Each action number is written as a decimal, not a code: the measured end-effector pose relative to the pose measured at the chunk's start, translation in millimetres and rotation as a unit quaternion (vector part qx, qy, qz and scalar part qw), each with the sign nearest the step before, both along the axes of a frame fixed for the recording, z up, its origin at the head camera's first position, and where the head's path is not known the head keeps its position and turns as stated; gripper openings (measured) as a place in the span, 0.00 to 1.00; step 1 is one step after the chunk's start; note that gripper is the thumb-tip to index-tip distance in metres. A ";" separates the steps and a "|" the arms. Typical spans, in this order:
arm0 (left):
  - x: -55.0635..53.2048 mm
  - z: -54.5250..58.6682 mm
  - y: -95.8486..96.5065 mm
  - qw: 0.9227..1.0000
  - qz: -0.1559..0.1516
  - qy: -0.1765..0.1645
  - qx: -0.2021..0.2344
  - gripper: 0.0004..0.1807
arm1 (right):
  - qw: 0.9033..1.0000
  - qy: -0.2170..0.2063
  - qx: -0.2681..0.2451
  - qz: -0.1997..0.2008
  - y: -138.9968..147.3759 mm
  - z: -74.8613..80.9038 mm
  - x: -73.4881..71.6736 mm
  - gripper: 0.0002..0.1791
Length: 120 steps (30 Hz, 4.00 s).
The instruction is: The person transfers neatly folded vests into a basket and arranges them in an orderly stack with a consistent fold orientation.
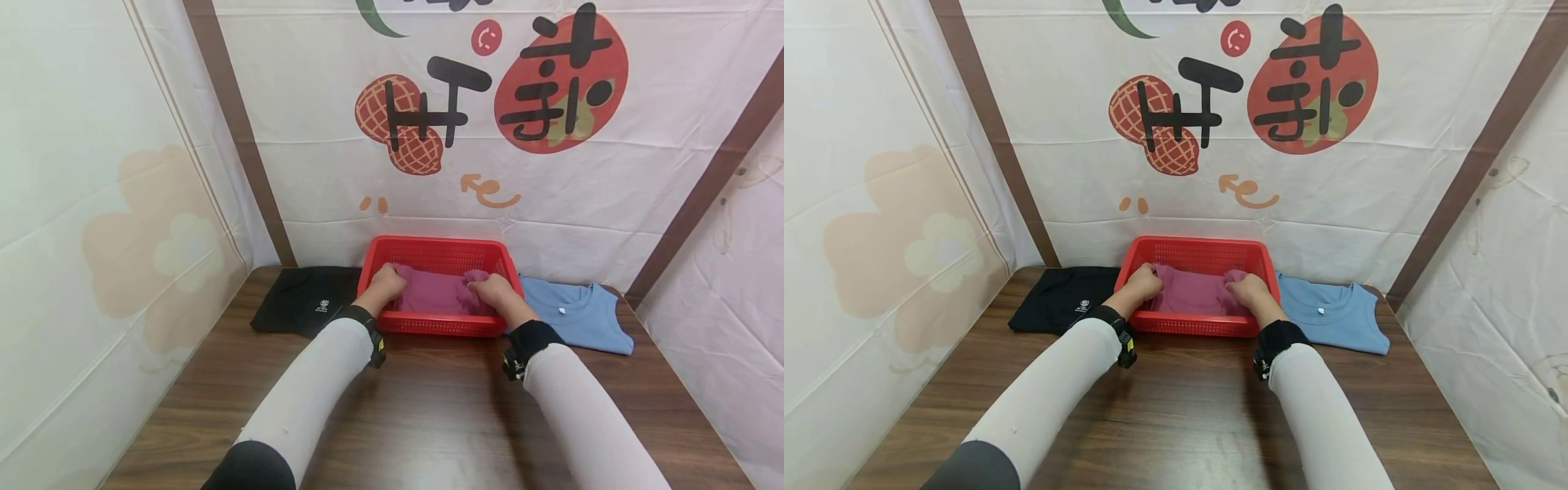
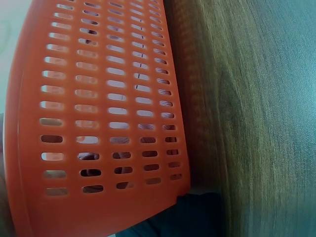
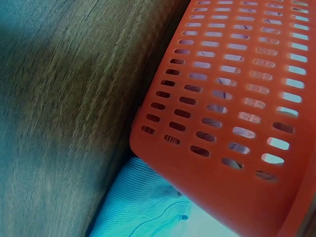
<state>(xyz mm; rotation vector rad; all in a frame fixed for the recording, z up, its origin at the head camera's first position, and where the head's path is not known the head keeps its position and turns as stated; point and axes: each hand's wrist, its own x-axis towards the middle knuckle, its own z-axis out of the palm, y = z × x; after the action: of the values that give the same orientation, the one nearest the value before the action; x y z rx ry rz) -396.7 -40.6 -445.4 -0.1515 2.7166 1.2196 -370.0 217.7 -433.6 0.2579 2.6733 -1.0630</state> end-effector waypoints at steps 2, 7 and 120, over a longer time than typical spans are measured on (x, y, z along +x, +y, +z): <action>0.4 0.9 0.0 1.000 -0.004 -0.005 0.005 0.23 | 1.000 -0.009 -0.001 0.007 0.0 0.6 0.9 0.34; -0.3 2.4 1.3 1.000 -0.009 -0.014 -0.006 0.21 | 1.000 -0.022 -0.009 0.015 -0.4 0.8 3.4 0.36; 113.7 -61.2 209.1 0.870 -0.404 0.138 -0.248 0.35 | 0.968 0.053 0.242 0.032 178.5 -37.7 88.6 0.32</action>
<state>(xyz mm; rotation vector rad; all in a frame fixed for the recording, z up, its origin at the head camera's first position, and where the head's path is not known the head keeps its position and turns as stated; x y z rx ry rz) -282.9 168.5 -506.6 1.0649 2.7315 0.3090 -281.3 396.2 -471.3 0.2032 2.9813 -0.3979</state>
